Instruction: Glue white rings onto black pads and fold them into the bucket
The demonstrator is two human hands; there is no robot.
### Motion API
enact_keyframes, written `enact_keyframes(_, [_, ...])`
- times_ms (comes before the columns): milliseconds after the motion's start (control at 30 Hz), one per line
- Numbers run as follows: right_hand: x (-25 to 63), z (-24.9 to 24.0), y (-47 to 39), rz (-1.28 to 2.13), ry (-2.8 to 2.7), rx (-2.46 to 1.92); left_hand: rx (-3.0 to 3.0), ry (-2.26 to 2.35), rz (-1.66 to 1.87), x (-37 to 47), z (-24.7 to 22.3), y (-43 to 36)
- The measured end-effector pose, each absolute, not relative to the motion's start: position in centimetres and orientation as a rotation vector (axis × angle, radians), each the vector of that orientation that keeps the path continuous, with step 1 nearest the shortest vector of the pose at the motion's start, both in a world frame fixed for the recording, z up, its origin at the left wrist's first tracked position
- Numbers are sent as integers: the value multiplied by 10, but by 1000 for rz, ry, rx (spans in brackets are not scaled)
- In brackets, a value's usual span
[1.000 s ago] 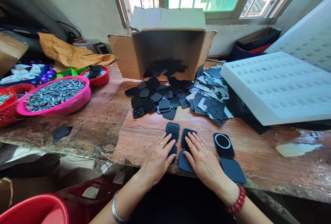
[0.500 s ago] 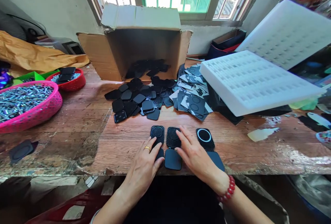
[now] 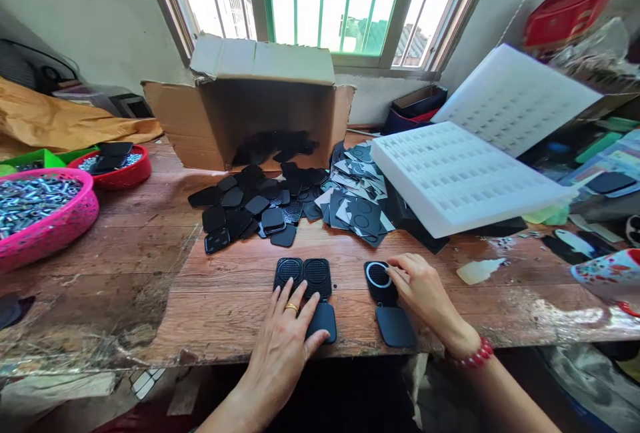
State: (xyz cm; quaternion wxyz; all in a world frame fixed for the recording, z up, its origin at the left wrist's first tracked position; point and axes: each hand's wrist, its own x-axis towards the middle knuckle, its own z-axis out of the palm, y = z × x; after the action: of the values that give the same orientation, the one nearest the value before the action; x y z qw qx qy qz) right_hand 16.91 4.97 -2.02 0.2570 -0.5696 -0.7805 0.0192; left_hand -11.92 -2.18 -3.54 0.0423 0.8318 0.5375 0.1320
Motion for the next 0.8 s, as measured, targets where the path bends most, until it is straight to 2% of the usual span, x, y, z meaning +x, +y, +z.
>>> enact_keyframes(333, [153,-30,142,66,-2100,-1653,2480,1675,329,-114,-32,-21])
enact_keyframes(500, [154,-28,153,105,-2213,-1685,2232,1583,629,-120,-26,-17])
enact_keyframes(800, [164,-25,154,103,-2326,-1555,1300,1226,980,-126,3,0])
